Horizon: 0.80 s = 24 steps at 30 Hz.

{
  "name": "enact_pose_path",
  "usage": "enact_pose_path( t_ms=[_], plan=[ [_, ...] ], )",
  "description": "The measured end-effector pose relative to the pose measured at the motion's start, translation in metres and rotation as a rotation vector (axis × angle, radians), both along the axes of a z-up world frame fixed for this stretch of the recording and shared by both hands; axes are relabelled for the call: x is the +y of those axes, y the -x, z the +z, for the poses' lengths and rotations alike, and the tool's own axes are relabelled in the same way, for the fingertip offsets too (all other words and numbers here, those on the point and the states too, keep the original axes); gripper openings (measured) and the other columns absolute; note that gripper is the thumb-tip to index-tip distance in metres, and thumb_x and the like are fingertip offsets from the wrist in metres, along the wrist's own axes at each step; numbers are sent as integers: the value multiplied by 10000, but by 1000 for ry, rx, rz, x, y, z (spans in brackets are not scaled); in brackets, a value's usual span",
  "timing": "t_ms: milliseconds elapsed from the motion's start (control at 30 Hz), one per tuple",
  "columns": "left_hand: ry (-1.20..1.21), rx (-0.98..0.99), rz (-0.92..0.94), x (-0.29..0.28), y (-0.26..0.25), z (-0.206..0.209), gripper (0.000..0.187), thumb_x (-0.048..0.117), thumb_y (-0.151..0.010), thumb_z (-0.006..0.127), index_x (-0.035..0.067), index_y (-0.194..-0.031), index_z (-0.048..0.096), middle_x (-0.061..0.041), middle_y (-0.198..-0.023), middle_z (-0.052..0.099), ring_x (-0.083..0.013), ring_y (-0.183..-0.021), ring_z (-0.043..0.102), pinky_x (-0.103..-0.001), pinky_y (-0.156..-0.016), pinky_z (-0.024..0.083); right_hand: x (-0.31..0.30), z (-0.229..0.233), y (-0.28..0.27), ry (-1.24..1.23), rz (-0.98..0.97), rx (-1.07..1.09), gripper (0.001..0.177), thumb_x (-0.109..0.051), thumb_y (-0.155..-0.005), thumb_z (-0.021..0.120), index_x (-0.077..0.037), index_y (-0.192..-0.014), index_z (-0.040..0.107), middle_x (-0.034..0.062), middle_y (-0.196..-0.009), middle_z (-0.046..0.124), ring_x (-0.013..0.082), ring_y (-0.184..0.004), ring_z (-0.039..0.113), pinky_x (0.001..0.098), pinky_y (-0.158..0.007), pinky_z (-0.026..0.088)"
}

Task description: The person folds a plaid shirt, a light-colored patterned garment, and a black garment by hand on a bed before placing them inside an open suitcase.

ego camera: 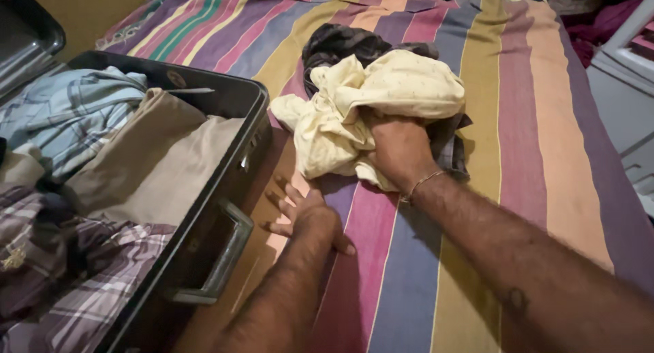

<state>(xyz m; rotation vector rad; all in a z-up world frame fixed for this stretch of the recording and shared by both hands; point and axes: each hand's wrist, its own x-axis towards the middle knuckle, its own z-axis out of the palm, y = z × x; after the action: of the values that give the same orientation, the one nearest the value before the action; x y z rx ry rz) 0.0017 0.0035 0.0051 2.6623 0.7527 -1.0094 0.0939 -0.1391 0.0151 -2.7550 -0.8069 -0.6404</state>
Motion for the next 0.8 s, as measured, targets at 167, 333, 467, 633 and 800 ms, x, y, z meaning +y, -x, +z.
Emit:
enact_pose_path(
  t_ms=[167,333,467,633,800],
  plan=[
    [-41,-18,-25,-1,3,2,1719,637,-560,981,287,-1573,-363,-239,-1683,-241,-422,-1569,-162,-705,-1205,118,-15,19,-23,-232,-42,-11,123,-72,-794,684,-27,-906,709,233,-912,713,446,-894,695,534,-855,551],
    [-64,-14,-16,-1,2,0,1725,641,-557,986,312,-1551,-385,-261,-1672,-275,-440,-1551,-219,-691,-1205,103,-43,44,-63,-497,-256,-239,342,-86,-797,715,-35,-1133,684,265,-989,699,489,-922,662,562,-829,525],
    [-98,42,-36,-1,-1,-2,1693,650,-548,984,328,-1563,-334,-254,-1683,-254,-426,-1553,-242,-655,-1225,42,-69,16,-100,-484,-450,-200,470,-161,-855,725,-27,-1292,613,306,-1130,653,522,-1011,627,588,-845,498],
    [-61,11,-27,0,1,3,1686,639,-568,979,313,-1568,-340,-236,-1692,-218,-409,-1559,-206,-691,-1208,59,-108,-41,-132,-295,-490,305,700,-385,-858,744,118,-1289,520,376,-1210,597,520,-1087,606,553,-942,486],
    [-29,-16,-1,-3,5,6,1715,597,-578,996,294,-1570,-370,-202,-1707,-207,-362,-1570,-119,-693,-1211,94,-110,13,-96,2,-497,407,648,-506,-901,719,65,-1201,655,301,-1149,689,432,-1077,673,506,-919,549]
  ],
)
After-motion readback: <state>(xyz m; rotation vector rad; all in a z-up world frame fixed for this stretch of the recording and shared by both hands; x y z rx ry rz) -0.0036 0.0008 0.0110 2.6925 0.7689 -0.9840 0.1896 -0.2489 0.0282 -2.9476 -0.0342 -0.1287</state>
